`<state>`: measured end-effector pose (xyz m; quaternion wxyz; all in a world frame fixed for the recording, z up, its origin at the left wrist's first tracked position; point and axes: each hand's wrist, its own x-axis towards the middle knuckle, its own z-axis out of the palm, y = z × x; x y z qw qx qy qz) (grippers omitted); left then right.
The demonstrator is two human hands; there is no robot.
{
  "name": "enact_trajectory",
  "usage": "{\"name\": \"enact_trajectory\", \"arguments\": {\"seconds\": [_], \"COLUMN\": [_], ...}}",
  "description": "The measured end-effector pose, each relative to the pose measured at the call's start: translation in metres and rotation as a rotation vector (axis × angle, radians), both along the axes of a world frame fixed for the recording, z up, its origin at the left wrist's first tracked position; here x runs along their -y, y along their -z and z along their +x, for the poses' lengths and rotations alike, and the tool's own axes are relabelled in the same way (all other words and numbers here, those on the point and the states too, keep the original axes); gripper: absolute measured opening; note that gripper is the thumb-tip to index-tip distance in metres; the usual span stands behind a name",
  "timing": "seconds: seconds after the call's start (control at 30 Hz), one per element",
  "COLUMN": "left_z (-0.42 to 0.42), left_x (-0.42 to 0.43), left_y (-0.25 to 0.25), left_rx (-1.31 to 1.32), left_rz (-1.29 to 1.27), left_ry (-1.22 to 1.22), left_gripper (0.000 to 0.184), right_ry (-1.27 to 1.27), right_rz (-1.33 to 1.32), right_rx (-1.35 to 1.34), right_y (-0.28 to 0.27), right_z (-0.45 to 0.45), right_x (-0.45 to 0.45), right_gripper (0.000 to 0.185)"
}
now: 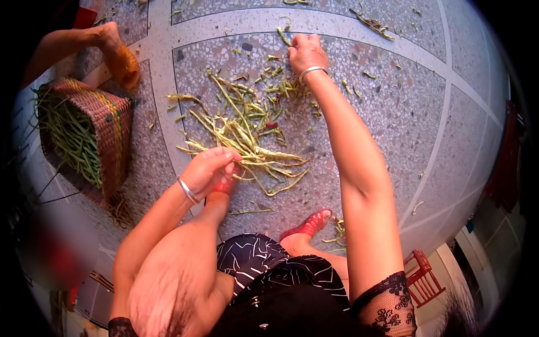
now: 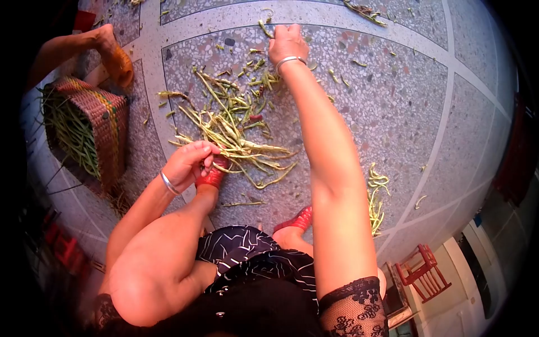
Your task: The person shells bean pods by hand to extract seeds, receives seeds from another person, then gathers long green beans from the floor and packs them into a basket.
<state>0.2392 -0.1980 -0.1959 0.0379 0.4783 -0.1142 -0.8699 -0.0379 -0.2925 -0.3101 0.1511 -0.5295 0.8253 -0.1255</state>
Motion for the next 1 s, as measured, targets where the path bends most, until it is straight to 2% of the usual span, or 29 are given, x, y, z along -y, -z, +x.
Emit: {"name": "enact_trajectory", "arguments": {"seconds": [0.07,0.1,0.2,0.23,0.33,0.5,0.57,0.8,1.0], "left_z": [0.000,0.001,0.000,-0.004,-0.010,-0.026,-0.033,-0.039,-0.041], "left_x": [0.001,0.002,0.008,0.013,0.029,0.058,0.061,0.054,0.045], "left_y": [0.000,0.001,0.006,0.003,0.008,0.009,0.007,0.009,0.000], "left_rx": [0.020,0.018,0.030,0.050,0.114,0.181,0.155,0.163,0.156], "left_rz": [0.019,0.000,-0.073,-0.112,-0.256,-0.427,-0.452,-0.524,-0.652], "left_ry": [-0.019,-0.010,0.005,0.004,-0.008,-0.079,-0.099,-0.082,-0.020], "left_gripper": [0.017,0.017,0.017,0.018,0.019,0.020,0.019,0.012,0.010], "right_ry": [-0.012,-0.023,-0.056,-0.102,-0.131,-0.221,-0.246,-0.434,-0.148], "right_rz": [0.062,-0.011,-0.116,-0.245,-0.298,-0.230,-0.228,-0.177,-0.163], "right_rx": [-0.039,0.004,0.310,0.341,0.533,0.659,0.731,0.604,0.879], "right_y": [0.007,0.005,0.002,-0.005,-0.040,-0.090,-0.092,-0.107,-0.116], "right_z": [0.001,0.002,0.002,0.006,0.021,0.052,0.061,0.072,0.075], "right_x": [0.002,-0.001,-0.016,-0.024,-0.050,-0.086,-0.095,-0.106,-0.100], "right_gripper": [0.013,0.011,0.013,0.011,0.009,0.009,0.009,0.010,0.009]}}
